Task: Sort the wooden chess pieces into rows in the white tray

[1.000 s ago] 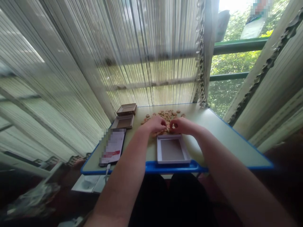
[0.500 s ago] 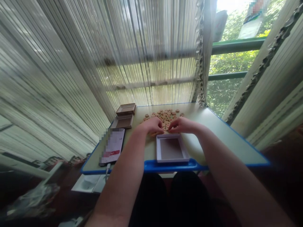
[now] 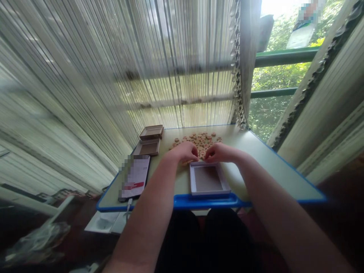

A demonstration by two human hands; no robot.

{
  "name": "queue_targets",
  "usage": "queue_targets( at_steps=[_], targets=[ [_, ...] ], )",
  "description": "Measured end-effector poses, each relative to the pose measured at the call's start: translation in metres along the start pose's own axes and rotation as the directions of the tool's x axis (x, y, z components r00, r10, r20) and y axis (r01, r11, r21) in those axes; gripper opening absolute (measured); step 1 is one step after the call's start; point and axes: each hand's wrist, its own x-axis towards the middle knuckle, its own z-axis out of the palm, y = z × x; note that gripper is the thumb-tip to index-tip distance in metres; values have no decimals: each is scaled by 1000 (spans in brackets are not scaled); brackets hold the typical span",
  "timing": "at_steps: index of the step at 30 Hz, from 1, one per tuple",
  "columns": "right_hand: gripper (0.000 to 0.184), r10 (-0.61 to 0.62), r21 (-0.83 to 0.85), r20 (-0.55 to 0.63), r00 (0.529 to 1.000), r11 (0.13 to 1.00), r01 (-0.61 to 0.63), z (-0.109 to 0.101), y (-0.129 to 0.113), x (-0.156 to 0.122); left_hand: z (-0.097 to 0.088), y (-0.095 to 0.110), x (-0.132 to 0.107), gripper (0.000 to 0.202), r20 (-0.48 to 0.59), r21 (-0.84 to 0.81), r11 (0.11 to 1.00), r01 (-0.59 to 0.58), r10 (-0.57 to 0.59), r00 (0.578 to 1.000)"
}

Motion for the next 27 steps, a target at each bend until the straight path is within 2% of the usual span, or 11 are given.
queue_targets(
  at_steps=[3, 6, 8, 14, 17, 21, 27],
  targets=[
    [23, 26, 6, -88, 996, 1000, -26, 1, 2, 2, 1, 0, 1, 22, 0, -3, 1000, -17, 17, 1000],
    [24, 66, -85, -189, 980, 993, -83, 6, 4, 7, 3, -1, 3, 21, -29, 0, 1000, -26, 26, 999],
    [25, 73, -134, -212, 975, 986, -103, 9, 5, 10, 4, -1, 5, 20, -48, 1, 999, -33, 33, 998],
    [23, 19, -79, -135, 991, 996, -30, 10, 5, 12, 5, 0, 7, 22, -59, 34, 998, -51, 53, 997],
    [24, 3, -91, -150, 989, 996, -17, 9, 6, 12, 4, -1, 7, 22, -72, 42, 997, -63, 66, 995],
    [20, 24, -132, -186, 982, 990, -49, 10, 9, 13, 2, 1, 4, 19, -67, 45, 999, -29, 32, 997],
    [25, 6, -76, -131, 991, 997, -17, 10, 9, 12, -1, 6, -3, 22, -44, 43, 999, 26, -24, 999]
  ],
)
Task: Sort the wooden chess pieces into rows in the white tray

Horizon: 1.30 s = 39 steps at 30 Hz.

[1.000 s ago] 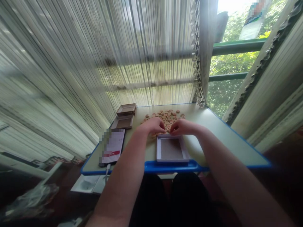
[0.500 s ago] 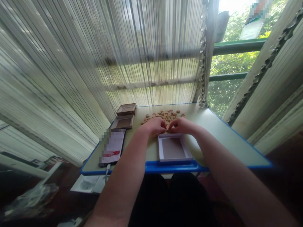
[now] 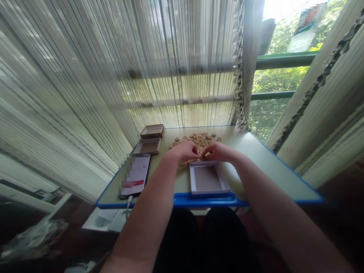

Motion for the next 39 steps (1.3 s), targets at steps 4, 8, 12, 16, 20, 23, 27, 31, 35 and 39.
queue_targets(
  at_steps=[4, 8, 12, 16, 20, 23, 27, 31, 35, 39],
  targets=[
    [26, 37, -44, -58, 998, 998, -39, 1, -1, 0, 1, -1, 0, 27, 13, -3, 1000, 23, -23, 1000],
    [25, 37, -49, -40, 999, 998, -39, 3, -2, 0, 2, -2, 0, 22, 14, -5, 1000, 5, -5, 1000],
    [26, 44, -6, -67, 997, 999, -45, -1, -1, -1, 2, -7, 3, 20, -33, -6, 1000, 28, -28, 999],
    [29, 161, -26, -162, 974, 986, -167, -9, 7, -2, 2, -15, 10, 22, -201, 55, 996, 77, -64, 977],
    [36, 265, -179, -349, 899, 923, -342, -11, 26, -4, 0, -14, 9, 27, -296, 93, 989, 114, -82, 952],
    [33, 310, -193, -410, 858, 890, -414, -10, 35, -5, 0, -9, 3, 28, -135, 14, 998, 54, -52, 990],
    [30, 298, -133, -451, 841, 910, -394, -11, 34, -5, 3, -10, 2, 20, 18, -65, 997, 42, -41, 999],
    [30, 278, -65, -474, 835, 935, -348, -10, 29, -3, 8, -19, 6, 20, -14, -64, 997, 44, -45, 999],
    [30, 267, -36, -449, 853, 948, -316, -5, 27, 0, 9, -21, 5, 20, 18, -69, 995, 71, -70, 997],
    [28, 303, -49, -412, 859, 934, -353, -4, 29, -1, 7, -18, 2, 23, 38, -57, 995, 83, -81, 996]
  ],
)
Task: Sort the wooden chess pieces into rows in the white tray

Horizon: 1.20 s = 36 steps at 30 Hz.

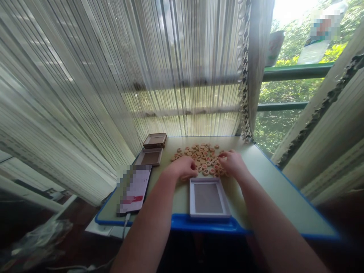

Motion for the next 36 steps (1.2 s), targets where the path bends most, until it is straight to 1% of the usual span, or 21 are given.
queue_targets(
  at_steps=[3, 6, 7, 9, 11, 12, 13, 15, 17, 20, 24, 28, 30, 33, 36],
  targets=[
    [29, 30, 12, -17, 999, 999, -29, 0, 2, 0, -1, 0, 0, 19, -33, 12, 1000, 3, -2, 999],
    [27, 27, 87, -39, 999, 996, -24, 2, -2, -1, 0, -1, 1, 15, -68, -44, 999, 15, -18, 997],
    [26, 1, 130, -40, 999, 991, 4, 2, -5, -2, 0, -2, 1, 14, -66, -77, 997, 20, -25, 997],
    [24, -97, 250, -28, 995, 963, 101, 2, -14, -5, 3, -2, 0, 14, -36, -156, 987, 27, -33, 999],
    [22, -209, 379, -33, 977, 902, 206, 0, -24, -9, 5, -2, 1, 15, -17, -216, 976, 37, -41, 999],
    [21, -245, 427, -52, 968, 871, 243, -1, -28, -11, 6, -2, 1, 16, -22, -229, 973, 41, -47, 999],
    [20, -262, 461, -77, 962, 846, 268, -3, -31, -12, 7, -2, 1, 17, -31, -230, 972, 42, -51, 998],
    [18, -257, 493, -127, 958, 822, 286, -7, -33, -13, 9, -2, 1, 21, -44, -222, 975, 34, -44, 998],
    [17, -234, 500, -149, 961, 820, 278, -9, -33, -13, 10, -2, 1, 26, -32, -228, 974, 16, -24, 999],
    [17, -239, 498, -138, 961, 822, 276, -9, -31, -13, 11, -2, 0, 31, -8, -256, 967, 14, -17, 1000],
    [18, -254, 495, -96, 963, 827, 267, -4, -31, -14, 8, -4, -1, 29, -14, -290, 957, -11, 7, 1000],
    [18, -250, 486, -81, 965, 835, 257, 2, -30, -13, 5, -7, 0, 27, 22, -320, 946, -40, 50, 999],
    [19, -243, 476, -72, 967, 844, 247, 5, -29, -12, 5, -9, 1, 26, 23, -320, 946, -55, 66, 998],
    [21, -238, 435, -27, 971, 872, 226, 11, -29, -10, 4, -8, 2, 24, 8, -297, 952, -75, 81, 997],
    [22, -202, 307, 10, 979, 933, 190, 21, -30, -7, 0, -4, 0, 23, -29, -242, 968, -70, 65, 997]
  ],
)
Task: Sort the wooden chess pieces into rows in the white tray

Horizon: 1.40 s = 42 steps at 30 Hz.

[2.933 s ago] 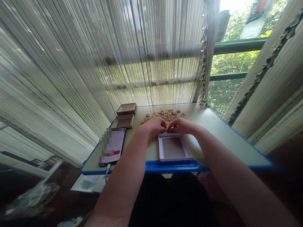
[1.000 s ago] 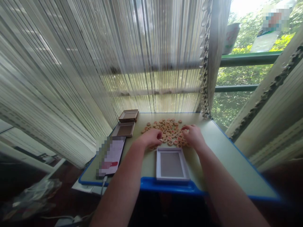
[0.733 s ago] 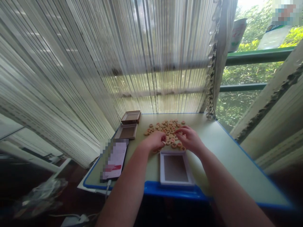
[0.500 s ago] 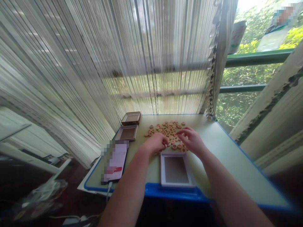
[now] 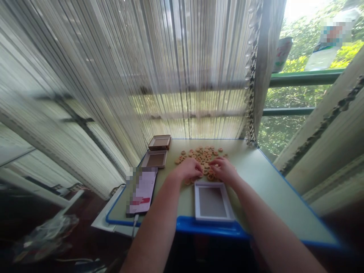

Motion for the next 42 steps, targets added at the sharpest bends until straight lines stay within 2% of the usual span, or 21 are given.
queue_targets(
  at_steps=[5, 8, 11, 15, 19, 24, 27, 30, 34, 39, 42],
  targets=[
    [25, 25, -226, 32, 999, 974, -17, 11, 1, 5, -5, 10, -4, 24, -139, 115, 993, 1, 15, 990],
    [24, 10, -256, 75, 997, 967, 9, 12, 3, 6, -5, 14, -4, 27, -180, 163, 986, 24, 6, 984],
    [26, 17, -274, 59, 998, 962, 0, 12, 6, 9, -1, 15, 2, 25, -255, 208, 975, 72, -16, 967],
    [29, 32, -306, 86, 996, 952, -4, 15, 9, 14, 5, 15, 12, 27, -327, 377, 919, 117, 14, 945],
    [29, 1, -287, 102, 995, 957, 28, 17, 9, 16, 10, 16, 15, 28, -285, 476, 876, 82, 66, 956],
    [19, -7, -138, 69, 998, 990, 16, 18, 7, 16, 11, 19, 15, 29, -304, 484, 870, 95, 65, 951],
    [16, -47, -79, 49, 998, 996, 50, 17, 5, 15, 12, 18, 16, 28, -293, 476, 877, 72, 81, 953],
    [18, -108, -77, 25, 994, 991, 110, 14, 2, 12, 13, 17, 18, 27, -271, 454, 889, 63, 70, 960],
    [15, -103, -91, 31, 994, 990, 106, 11, -1, 8, 12, 15, 18, 27, -235, 399, 916, 36, 64, 970],
    [21, -155, -122, 23, 988, 980, 156, 12, 0, 7, 6, 12, 14, 28, -276, 352, 928, 120, -20, 961],
    [22, -183, -169, 76, 980, 966, 194, 15, -2, 8, 4, 10, 11, 26, -238, 361, 925, 122, -35, 971]
  ],
)
